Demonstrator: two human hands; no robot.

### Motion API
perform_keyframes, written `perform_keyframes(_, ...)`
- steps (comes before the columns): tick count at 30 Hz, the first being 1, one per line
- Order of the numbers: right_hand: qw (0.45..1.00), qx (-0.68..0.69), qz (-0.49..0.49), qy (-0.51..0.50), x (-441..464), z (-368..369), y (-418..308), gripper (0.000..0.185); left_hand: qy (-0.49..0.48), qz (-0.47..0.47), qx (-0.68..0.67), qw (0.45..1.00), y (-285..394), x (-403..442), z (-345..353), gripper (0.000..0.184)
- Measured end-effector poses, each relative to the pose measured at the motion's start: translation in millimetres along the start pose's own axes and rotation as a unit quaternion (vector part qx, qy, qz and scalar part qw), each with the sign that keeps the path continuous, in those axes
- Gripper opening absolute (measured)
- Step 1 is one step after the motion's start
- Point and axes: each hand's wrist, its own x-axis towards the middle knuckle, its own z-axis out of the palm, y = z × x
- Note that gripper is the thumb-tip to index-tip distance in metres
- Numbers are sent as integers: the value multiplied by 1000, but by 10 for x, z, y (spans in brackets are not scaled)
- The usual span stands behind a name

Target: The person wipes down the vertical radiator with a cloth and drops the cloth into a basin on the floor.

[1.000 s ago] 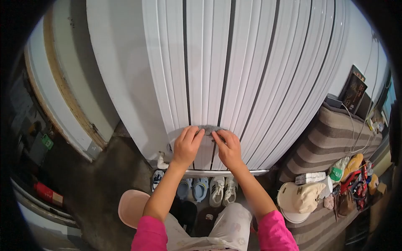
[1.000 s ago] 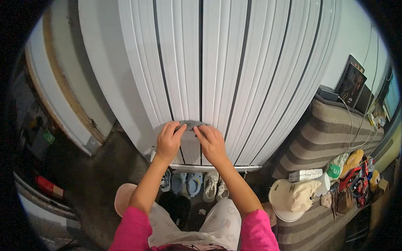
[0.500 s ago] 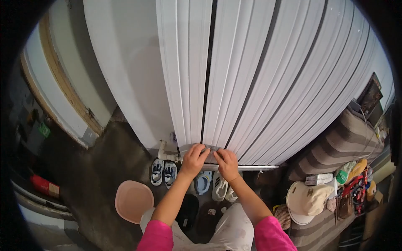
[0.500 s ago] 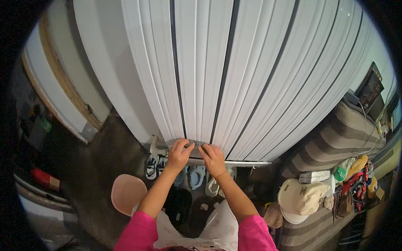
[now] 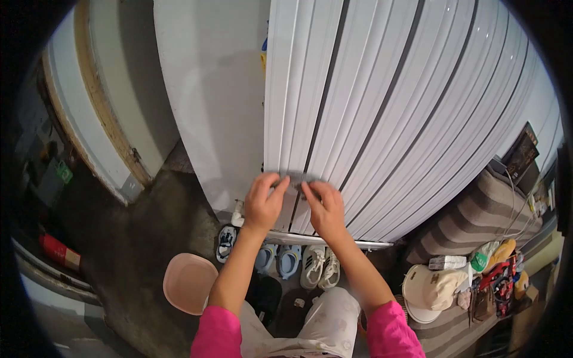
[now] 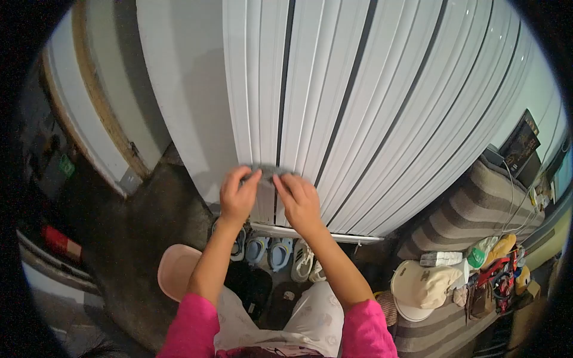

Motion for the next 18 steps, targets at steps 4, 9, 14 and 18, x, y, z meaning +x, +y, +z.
perform_keyframes(4,1000,-4,11,23,82,261,-22,46,25,0,-8,1000,-100,71,41,16)
perform_keyframes(9,999,18,18,-31,-306,437,-98,43,12,-24,-39,999,-257,-461,144,18)
perform_keyframes(14,995,14,23,-95,-808,637,-175,41,-30,-33,-34,998,-353,-1010,172,18)
perform_keyframes(18,988,35,26,-148,-1208,797,-207,40,-69,-75,-21,995,-384,-1498,224,18)
